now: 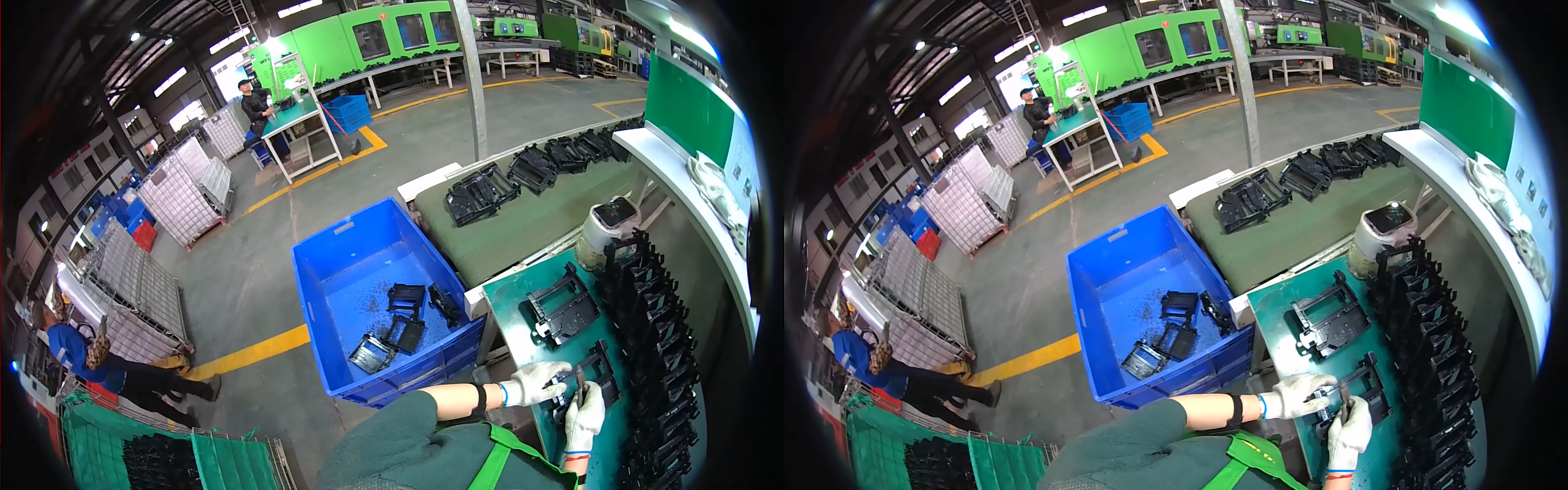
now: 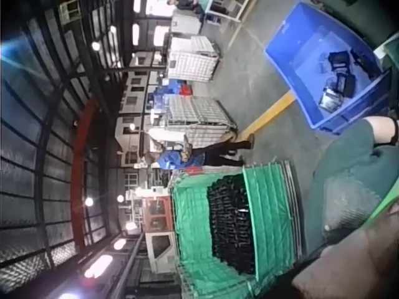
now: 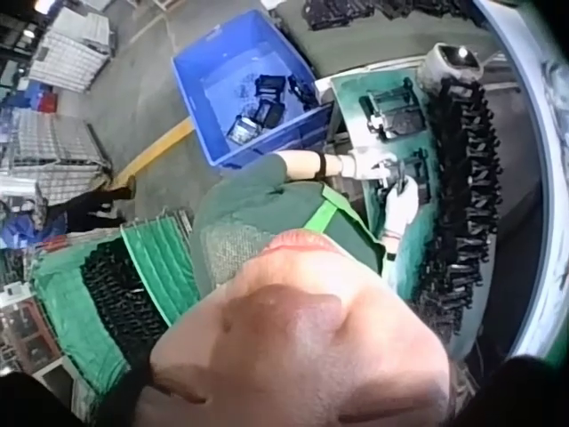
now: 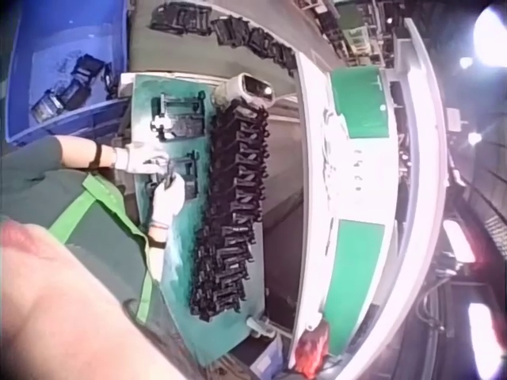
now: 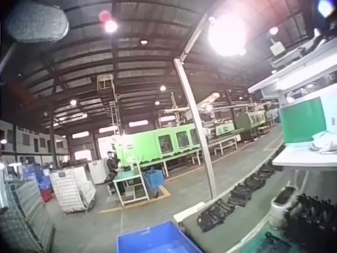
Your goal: The person picks up black plastic frames from a table, trims them using shears, and places them into a blue bin before restacking the remaining frames.
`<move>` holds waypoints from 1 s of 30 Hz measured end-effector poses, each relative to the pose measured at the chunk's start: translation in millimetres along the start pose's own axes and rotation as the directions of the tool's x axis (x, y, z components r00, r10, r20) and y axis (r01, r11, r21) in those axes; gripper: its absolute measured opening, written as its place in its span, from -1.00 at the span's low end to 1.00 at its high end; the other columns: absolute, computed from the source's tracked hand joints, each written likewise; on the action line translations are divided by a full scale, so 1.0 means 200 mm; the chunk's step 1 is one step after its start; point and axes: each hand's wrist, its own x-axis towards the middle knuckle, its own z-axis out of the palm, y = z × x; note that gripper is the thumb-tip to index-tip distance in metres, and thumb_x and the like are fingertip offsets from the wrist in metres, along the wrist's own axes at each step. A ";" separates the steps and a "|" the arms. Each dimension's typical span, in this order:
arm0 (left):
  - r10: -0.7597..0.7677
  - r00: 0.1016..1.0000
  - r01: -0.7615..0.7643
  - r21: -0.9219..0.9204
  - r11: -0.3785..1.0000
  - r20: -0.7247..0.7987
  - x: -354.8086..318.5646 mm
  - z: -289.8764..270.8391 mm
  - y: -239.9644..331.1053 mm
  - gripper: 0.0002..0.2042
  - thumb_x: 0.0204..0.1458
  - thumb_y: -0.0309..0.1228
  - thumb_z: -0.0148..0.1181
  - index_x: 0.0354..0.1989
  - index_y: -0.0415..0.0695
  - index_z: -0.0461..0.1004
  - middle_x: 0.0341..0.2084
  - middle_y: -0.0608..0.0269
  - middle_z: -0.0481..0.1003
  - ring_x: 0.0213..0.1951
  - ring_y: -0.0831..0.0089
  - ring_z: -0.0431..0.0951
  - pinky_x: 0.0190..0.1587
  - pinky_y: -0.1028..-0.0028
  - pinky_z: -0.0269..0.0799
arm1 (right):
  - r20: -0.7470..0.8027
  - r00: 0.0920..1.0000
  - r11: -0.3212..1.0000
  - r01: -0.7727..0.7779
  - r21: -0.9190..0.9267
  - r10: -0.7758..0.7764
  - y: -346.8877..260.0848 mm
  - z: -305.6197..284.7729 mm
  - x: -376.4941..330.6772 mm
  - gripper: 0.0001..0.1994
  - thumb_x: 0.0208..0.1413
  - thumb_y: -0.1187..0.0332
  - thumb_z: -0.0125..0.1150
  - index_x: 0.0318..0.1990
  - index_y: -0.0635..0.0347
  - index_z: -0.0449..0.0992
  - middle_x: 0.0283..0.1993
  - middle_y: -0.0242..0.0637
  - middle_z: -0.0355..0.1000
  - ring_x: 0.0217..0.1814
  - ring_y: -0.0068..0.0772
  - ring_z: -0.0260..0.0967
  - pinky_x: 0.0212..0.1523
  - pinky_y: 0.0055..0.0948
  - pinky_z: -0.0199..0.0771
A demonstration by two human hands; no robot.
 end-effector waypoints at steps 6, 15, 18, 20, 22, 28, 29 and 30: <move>0.030 0.999 -0.030 -0.007 1.000 -0.042 -0.01 0.01 -0.01 -0.41 0.20 -0.01 0.10 0.28 -0.16 0.33 0.05 -0.15 0.52 0.12 -0.10 0.51 0.18 0.09 0.42 | -0.013 1.000 1.000 0.019 0.000 -0.019 0.01 0.01 0.00 -0.76 0.04 0.56 0.26 -0.10 0.19 0.55 -0.22 -0.02 0.55 -0.19 0.07 0.54 -0.09 -0.17 0.53; -0.009 1.000 0.009 0.005 1.000 0.024 -0.02 -0.02 0.00 -0.42 0.26 0.00 0.07 0.32 -0.13 0.32 0.15 -0.10 0.49 0.17 -0.05 0.49 0.25 0.14 0.38 | 0.029 0.999 0.999 -0.025 -0.043 0.026 0.00 0.01 -0.01 -0.74 0.05 0.54 0.27 -0.07 0.18 0.55 -0.21 -0.04 0.56 -0.16 0.06 0.55 -0.08 -0.18 0.53; -0.007 1.000 0.007 0.013 1.000 0.024 -0.01 -0.02 0.00 -0.43 0.26 -0.01 0.07 0.32 -0.13 0.32 0.14 -0.11 0.49 0.17 -0.05 0.49 0.24 0.13 0.39 | 0.022 1.000 0.999 -0.011 -0.035 0.012 0.00 0.01 0.01 -0.74 0.05 0.54 0.26 -0.07 0.18 0.55 -0.20 -0.05 0.56 -0.16 0.06 0.55 -0.08 -0.18 0.53; -0.006 1.000 0.006 0.015 1.000 0.026 0.00 -0.03 0.01 -0.43 0.26 -0.01 0.07 0.32 -0.12 0.32 0.13 -0.12 0.49 0.16 -0.06 0.49 0.24 0.13 0.39 | 0.018 1.000 0.999 -0.007 -0.033 0.008 0.00 0.01 0.01 -0.75 0.06 0.54 0.26 -0.07 0.18 0.55 -0.20 -0.05 0.56 -0.16 0.06 0.55 -0.08 -0.18 0.53; -0.025 0.997 0.025 -0.007 1.000 0.068 0.01 -0.04 0.01 -0.44 0.26 -0.02 0.07 0.32 -0.10 0.32 0.13 -0.13 0.49 0.17 -0.07 0.49 0.23 0.12 0.39 | 0.012 1.000 1.000 -0.005 -0.019 0.006 0.00 0.01 0.01 -0.75 0.07 0.54 0.25 -0.06 0.18 0.55 -0.20 -0.06 0.57 -0.15 0.05 0.55 -0.07 -0.18 0.53; -0.045 0.995 0.046 -0.014 0.999 0.089 -0.01 -0.02 0.03 -0.45 0.26 -0.03 0.06 0.33 -0.07 0.32 0.11 -0.15 0.49 0.16 -0.09 0.49 0.22 0.10 0.39 | 0.036 0.999 1.000 0.010 0.026 -0.011 -0.01 -0.01 0.01 -0.73 0.08 0.54 0.24 -0.03 0.17 0.56 -0.17 -0.06 0.58 -0.12 0.04 0.56 -0.05 -0.19 0.53; -0.025 0.999 0.026 -0.023 0.999 0.046 -0.02 -0.02 0.03 -0.45 0.25 -0.04 0.07 0.33 -0.07 0.31 0.05 -0.15 0.51 0.12 -0.10 0.51 0.18 0.08 0.40 | 0.026 1.000 1.000 0.008 0.018 -0.009 -0.01 -0.01 0.00 -0.72 0.09 0.55 0.24 -0.02 0.17 0.56 -0.16 -0.06 0.58 -0.12 0.04 0.56 -0.04 -0.18 0.53; -0.007 1.000 0.007 -0.030 1.000 0.004 -0.03 -0.01 0.03 -0.45 0.23 -0.05 0.08 0.33 -0.07 0.30 -0.01 -0.15 0.53 0.08 -0.11 0.52 0.14 0.06 0.41 | 0.018 1.000 1.000 0.006 0.011 -0.006 -0.01 -0.01 -0.01 -0.71 0.09 0.55 0.24 -0.01 0.17 0.56 -0.15 -0.05 0.58 -0.11 0.03 0.56 -0.03 -0.18 0.53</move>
